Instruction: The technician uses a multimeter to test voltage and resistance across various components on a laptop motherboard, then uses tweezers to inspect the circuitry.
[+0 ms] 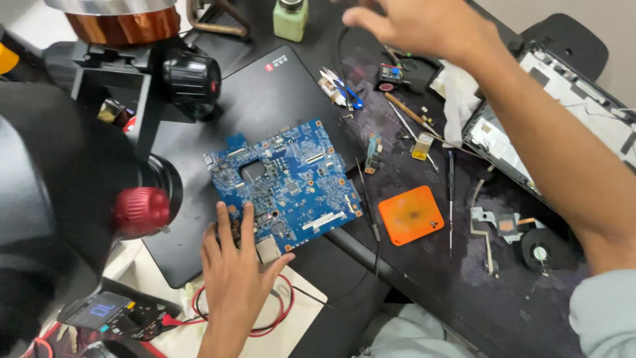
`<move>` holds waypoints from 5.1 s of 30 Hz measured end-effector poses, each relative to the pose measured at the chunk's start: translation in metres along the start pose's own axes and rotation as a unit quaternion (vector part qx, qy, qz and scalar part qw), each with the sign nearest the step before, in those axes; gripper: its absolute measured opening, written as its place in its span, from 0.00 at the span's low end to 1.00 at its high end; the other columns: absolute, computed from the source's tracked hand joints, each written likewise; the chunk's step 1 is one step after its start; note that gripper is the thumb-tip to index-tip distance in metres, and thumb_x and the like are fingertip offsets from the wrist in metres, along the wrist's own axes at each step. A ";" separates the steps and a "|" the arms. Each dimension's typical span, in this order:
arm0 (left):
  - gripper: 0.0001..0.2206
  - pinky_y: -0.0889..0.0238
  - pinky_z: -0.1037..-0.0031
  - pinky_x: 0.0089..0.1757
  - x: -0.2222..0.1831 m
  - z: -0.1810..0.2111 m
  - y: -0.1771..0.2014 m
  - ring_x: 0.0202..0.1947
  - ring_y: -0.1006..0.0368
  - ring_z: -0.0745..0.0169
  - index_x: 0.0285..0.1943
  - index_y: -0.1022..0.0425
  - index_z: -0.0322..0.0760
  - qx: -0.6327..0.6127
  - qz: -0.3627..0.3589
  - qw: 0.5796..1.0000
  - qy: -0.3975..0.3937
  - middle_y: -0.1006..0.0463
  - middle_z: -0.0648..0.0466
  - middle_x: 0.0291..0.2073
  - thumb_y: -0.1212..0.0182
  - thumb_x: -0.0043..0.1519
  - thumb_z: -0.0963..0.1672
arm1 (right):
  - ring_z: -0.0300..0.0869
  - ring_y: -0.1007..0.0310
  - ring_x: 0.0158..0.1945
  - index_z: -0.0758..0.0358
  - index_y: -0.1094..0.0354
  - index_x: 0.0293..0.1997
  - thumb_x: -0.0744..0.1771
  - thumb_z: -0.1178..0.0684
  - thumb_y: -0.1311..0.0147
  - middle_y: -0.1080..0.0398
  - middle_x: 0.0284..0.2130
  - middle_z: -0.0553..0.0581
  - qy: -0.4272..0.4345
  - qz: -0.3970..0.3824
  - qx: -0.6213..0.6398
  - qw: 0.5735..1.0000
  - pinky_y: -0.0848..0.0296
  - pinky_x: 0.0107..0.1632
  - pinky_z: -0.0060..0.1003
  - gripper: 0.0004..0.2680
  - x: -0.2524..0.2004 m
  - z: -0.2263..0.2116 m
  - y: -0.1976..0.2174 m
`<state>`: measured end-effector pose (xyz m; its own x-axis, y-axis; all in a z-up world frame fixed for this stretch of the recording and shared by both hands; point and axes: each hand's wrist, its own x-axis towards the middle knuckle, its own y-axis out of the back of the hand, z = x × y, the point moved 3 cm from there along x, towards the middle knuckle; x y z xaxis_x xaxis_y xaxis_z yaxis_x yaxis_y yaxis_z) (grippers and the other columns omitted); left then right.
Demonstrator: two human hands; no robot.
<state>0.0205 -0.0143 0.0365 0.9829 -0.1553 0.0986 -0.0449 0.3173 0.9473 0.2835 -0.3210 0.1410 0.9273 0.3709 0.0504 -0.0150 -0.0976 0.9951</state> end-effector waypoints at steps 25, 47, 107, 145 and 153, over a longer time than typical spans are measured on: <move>0.32 0.47 0.70 0.68 -0.008 -0.063 0.061 0.71 0.39 0.55 0.71 0.49 0.32 -0.537 0.339 0.770 0.059 0.37 0.48 0.68 0.53 0.54 0.30 | 0.61 0.28 0.53 0.66 0.34 0.60 0.69 0.57 0.49 0.31 0.53 0.65 0.140 0.093 0.218 0.961 0.30 0.55 0.48 0.12 -0.154 -0.092 -0.068; 0.40 0.44 0.67 0.58 0.026 0.116 0.041 0.76 0.53 0.33 0.80 0.57 0.28 -0.502 0.276 0.819 0.039 0.56 0.32 0.74 0.52 0.53 0.32 | 0.59 0.25 0.37 0.67 0.31 0.56 0.71 0.59 0.51 0.26 0.39 0.70 0.044 0.113 0.276 0.953 0.29 0.40 0.47 0.09 -0.137 -0.086 -0.083; 0.22 0.31 0.73 0.52 0.118 -0.114 0.014 0.48 0.24 0.65 0.59 0.32 0.30 -0.413 0.381 0.814 0.144 0.22 0.51 0.48 0.26 0.62 0.43 | 0.38 0.21 0.40 0.67 0.28 0.55 0.69 0.62 0.47 0.21 0.36 0.56 -0.106 0.049 0.365 0.924 0.26 0.42 0.30 0.08 -0.111 -0.002 -0.071; 0.28 0.38 0.67 0.61 0.058 0.072 -0.005 0.58 0.27 0.57 0.65 0.35 0.30 -0.451 0.031 0.889 -0.073 0.24 0.47 0.54 0.29 0.55 0.40 | 0.49 0.24 0.44 0.65 0.30 0.50 0.67 0.53 0.43 0.28 0.44 0.58 -0.054 -0.017 0.338 0.939 0.25 0.45 0.40 0.10 -0.232 -0.050 -0.050; 0.28 0.37 0.66 0.61 0.062 0.075 -0.008 0.57 0.26 0.55 0.63 0.37 0.28 -0.414 0.066 0.906 -0.056 0.23 0.44 0.53 0.26 0.57 0.41 | 0.56 0.29 0.51 0.64 0.33 0.55 0.69 0.53 0.48 0.29 0.47 0.59 -0.035 0.041 0.199 0.978 0.29 0.54 0.49 0.11 -0.253 -0.061 -0.086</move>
<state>0.0683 -0.0971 0.0579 0.9523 -0.1443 0.2688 0.0340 0.9257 0.3766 0.0279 -0.3503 0.0478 0.9524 0.2845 0.1092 0.0437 -0.4823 0.8749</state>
